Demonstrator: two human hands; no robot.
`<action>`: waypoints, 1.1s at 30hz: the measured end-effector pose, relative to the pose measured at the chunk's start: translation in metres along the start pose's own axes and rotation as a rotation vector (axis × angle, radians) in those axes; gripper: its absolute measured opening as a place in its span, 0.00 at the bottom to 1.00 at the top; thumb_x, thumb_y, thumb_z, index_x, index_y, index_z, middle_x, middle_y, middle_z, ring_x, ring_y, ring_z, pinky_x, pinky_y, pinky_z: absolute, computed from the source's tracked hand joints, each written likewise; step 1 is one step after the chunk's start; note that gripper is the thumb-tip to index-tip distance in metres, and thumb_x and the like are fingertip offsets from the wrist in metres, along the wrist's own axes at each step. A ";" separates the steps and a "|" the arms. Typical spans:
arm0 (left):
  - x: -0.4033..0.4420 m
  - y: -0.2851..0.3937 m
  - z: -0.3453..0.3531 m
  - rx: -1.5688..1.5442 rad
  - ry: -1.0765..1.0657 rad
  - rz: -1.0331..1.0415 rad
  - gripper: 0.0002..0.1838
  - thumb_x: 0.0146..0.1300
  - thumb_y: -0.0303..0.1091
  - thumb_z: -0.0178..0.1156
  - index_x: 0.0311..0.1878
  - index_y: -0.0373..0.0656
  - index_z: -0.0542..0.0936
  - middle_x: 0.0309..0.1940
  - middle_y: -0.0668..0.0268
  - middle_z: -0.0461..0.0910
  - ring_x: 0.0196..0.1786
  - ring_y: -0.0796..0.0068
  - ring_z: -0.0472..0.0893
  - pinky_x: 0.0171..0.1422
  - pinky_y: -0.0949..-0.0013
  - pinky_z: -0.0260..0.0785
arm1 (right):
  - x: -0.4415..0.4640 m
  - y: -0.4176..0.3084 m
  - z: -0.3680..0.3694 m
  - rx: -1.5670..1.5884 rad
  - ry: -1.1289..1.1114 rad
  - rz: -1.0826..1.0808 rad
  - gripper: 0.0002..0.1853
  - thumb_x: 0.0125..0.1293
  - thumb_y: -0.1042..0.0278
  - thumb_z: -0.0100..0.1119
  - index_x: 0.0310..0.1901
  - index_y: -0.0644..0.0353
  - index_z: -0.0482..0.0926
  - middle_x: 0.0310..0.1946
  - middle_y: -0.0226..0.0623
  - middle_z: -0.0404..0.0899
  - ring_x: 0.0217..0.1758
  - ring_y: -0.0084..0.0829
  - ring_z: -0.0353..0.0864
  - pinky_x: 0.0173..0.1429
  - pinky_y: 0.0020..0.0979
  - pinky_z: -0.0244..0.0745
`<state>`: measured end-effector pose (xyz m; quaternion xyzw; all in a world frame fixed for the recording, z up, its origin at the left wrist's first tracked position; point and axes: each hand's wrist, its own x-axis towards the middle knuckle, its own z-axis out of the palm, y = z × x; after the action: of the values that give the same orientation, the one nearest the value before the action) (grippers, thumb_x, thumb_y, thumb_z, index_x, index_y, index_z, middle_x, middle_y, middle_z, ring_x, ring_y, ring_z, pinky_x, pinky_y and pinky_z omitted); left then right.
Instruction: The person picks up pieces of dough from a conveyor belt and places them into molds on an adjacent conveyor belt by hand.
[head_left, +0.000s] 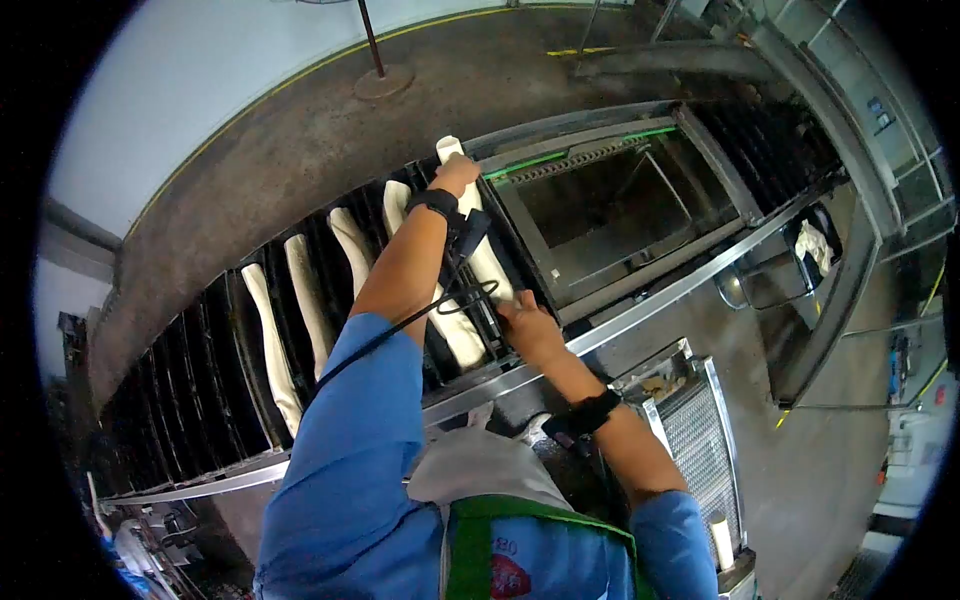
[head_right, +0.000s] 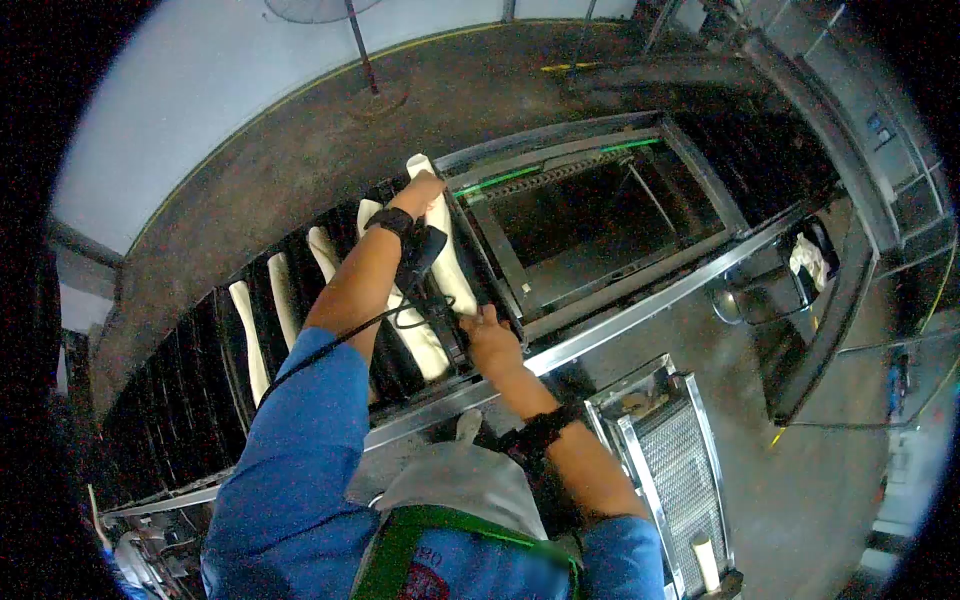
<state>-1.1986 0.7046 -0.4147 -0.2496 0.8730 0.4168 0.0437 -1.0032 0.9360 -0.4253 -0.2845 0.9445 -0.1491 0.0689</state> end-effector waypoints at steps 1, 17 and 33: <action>0.004 -0.004 -0.004 -0.371 -0.159 -0.057 0.19 0.54 0.41 0.51 0.47 0.42 0.69 0.40 0.61 0.72 0.41 0.61 0.74 0.38 0.67 0.69 | 0.004 0.007 0.000 0.025 -0.085 -0.069 0.18 0.54 0.71 0.44 0.47 0.42 0.68 0.48 0.42 0.61 0.43 0.47 0.70 0.43 0.36 0.71; 0.001 0.001 0.039 -0.450 0.315 0.005 0.16 0.54 0.37 0.47 0.47 0.54 0.68 0.53 0.52 0.54 0.50 0.45 0.64 0.55 0.51 0.55 | 0.007 0.012 0.011 0.094 -0.110 -0.031 0.14 0.49 0.68 0.51 0.41 0.54 0.73 0.40 0.48 0.68 0.38 0.45 0.74 0.41 0.39 0.71; 0.030 -0.038 0.023 0.235 0.210 0.045 0.17 0.51 0.37 0.53 0.43 0.39 0.67 0.42 0.56 0.69 0.46 0.60 0.70 0.48 0.59 0.63 | -0.019 -0.024 -0.018 0.099 -0.158 0.162 0.13 0.48 0.71 0.50 0.38 0.58 0.73 0.42 0.39 0.72 0.46 0.38 0.71 0.43 0.36 0.70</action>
<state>-1.2100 0.6894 -0.4653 -0.2654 0.9208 0.2845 -0.0283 -0.9792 0.9322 -0.3999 -0.2143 0.9475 -0.1668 0.1689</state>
